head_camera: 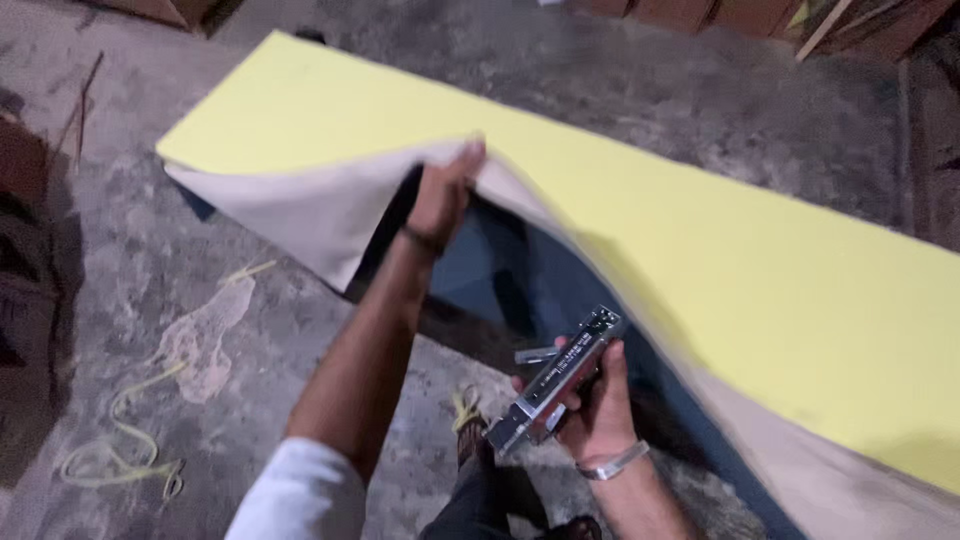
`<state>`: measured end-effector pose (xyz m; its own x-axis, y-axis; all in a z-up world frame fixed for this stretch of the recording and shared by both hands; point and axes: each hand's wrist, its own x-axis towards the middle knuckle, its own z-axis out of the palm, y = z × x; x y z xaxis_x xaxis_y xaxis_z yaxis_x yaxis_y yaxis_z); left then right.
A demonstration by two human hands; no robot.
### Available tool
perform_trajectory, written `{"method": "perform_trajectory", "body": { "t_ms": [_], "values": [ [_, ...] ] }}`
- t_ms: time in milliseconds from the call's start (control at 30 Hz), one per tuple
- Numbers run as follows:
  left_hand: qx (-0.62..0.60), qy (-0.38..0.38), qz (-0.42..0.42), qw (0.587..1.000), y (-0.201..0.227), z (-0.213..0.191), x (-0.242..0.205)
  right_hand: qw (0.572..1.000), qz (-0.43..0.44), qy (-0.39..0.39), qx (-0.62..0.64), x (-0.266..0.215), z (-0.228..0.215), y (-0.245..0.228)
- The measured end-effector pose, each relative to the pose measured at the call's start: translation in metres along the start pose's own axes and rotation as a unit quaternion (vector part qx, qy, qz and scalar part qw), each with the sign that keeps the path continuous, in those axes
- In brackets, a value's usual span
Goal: The person staples a yellow foam sheet to a wooden frame using a staple gun, then hammers the edges to secure the foam. They flip the frame and staple a dark fabric over the foam, smoothing and trimming excess fabric.
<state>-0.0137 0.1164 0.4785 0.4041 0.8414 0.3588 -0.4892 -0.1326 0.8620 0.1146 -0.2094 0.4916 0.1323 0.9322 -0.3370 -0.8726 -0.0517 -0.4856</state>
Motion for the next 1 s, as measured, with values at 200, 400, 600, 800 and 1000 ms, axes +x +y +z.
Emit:
{"method": "perform_trajectory", "body": {
  "t_ms": [200,400,600,800,1000],
  "values": [
    [0.111,0.025,-0.166,0.980,0.006,0.031,0.193,0.990,-0.064,0.115,-0.047,0.125,0.011,-0.072],
    [0.059,0.008,-0.290,0.955,-0.148,-0.001,0.228,0.935,-0.015,0.291,-0.205,0.217,-0.011,-0.127],
    [0.050,0.032,-0.392,0.918,-0.225,-0.018,0.204,0.904,-0.026,0.282,-0.320,0.227,-0.019,-0.138],
    [0.373,-0.075,-0.215,0.899,-0.148,-0.019,0.120,0.551,-0.105,0.220,-0.798,0.220,-0.001,-0.164],
    [0.621,0.015,-0.016,0.784,-0.001,-0.069,-0.088,0.454,-0.207,0.137,-0.856,0.246,0.044,-0.125]
  ]
}}
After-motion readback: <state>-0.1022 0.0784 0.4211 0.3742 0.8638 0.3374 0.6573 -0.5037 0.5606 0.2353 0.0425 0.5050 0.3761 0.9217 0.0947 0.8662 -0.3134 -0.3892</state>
